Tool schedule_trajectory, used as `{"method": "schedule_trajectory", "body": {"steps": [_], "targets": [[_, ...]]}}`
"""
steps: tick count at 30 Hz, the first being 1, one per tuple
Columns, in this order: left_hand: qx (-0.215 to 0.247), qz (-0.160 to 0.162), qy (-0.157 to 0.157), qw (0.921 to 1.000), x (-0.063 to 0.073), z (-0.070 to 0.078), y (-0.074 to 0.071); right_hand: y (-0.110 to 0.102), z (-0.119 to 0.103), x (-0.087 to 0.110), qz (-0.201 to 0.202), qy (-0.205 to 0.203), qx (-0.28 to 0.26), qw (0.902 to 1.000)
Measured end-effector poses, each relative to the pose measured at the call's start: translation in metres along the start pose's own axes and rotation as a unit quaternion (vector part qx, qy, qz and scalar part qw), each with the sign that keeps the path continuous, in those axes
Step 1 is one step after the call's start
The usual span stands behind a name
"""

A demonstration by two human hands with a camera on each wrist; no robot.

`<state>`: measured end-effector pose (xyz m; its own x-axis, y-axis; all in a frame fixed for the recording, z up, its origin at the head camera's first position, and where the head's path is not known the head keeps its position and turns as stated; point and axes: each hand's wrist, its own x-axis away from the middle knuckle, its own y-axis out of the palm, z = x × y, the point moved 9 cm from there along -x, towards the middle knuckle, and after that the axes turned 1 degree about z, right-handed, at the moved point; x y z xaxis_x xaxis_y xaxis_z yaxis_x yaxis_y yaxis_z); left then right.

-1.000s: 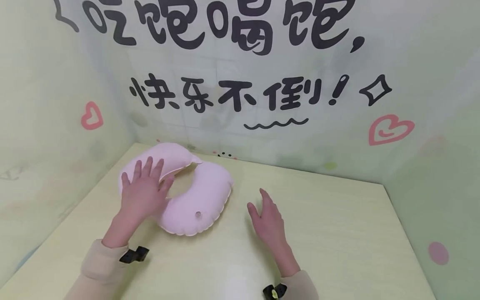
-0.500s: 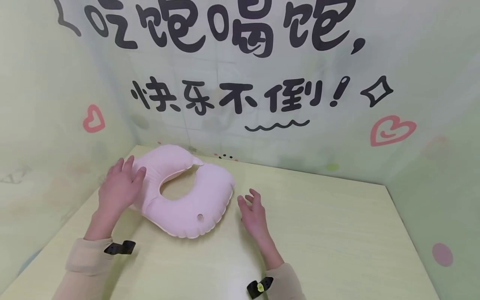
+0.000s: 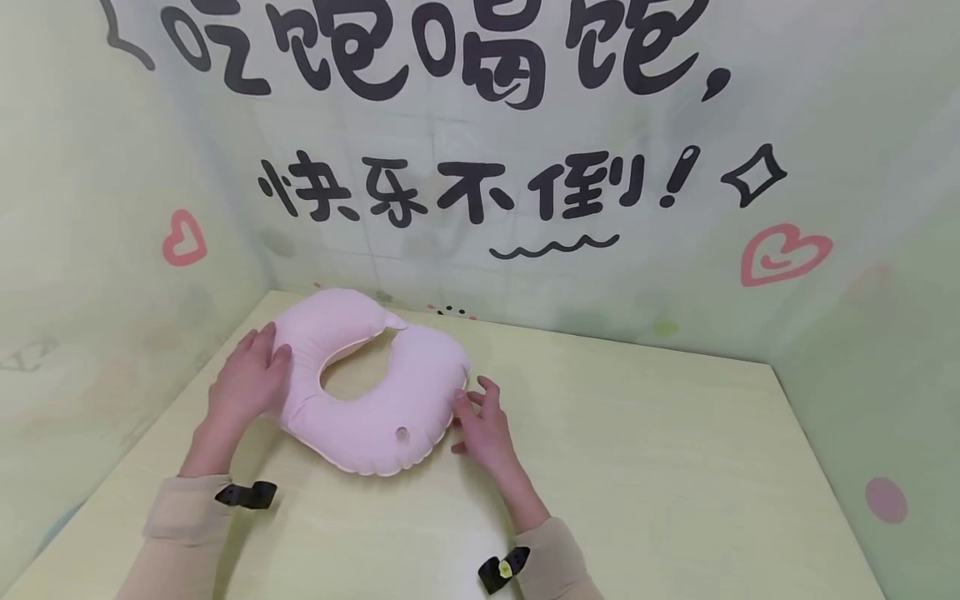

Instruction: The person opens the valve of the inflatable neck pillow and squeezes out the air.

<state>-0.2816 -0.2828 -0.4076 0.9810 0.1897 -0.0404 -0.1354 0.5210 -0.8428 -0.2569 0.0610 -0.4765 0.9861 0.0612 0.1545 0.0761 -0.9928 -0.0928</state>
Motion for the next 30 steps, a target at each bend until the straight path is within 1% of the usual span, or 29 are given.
{"method": "schedule_trajectory", "body": {"steps": [4, 9, 12, 15, 18, 24, 30], "targets": [[-0.015, 0.011, 0.003, 0.9998, 0.0, 0.0, 0.001, 0.007, 0.002, 0.0, -0.017, 0.007, -0.002, 0.9998], [-0.022, 0.023, 0.012, 0.9994, 0.0, 0.004, 0.001, 0.009, 0.002, 0.0, -0.024, 0.006, -0.006, 0.9997], [-0.006, 0.028, 0.02, 0.9994, 0.0, 0.006, 0.001, 0.008, 0.002, 0.001, -0.029, 0.003, -0.016, 0.9994], [0.023, 0.031, 0.038, 0.9985, -0.001, 0.009, 0.001, 0.007, 0.002, 0.001, -0.034, -0.001, -0.021, 0.9992], [0.043, 0.029, 0.058, 0.997, -0.002, 0.011, 0.003, 0.004, 0.0, 0.002, -0.032, -0.003, -0.021, 0.9993], [0.043, 0.028, 0.073, 0.996, -0.001, 0.012, 0.005, -0.003, 0.0, -0.001, -0.029, 0.0, -0.023, 0.9993], [0.046, 0.041, 0.096, 0.9935, 0.001, 0.019, 0.007, -0.015, 0.003, -0.002, -0.019, 0.008, -0.015, 0.9997]]}}
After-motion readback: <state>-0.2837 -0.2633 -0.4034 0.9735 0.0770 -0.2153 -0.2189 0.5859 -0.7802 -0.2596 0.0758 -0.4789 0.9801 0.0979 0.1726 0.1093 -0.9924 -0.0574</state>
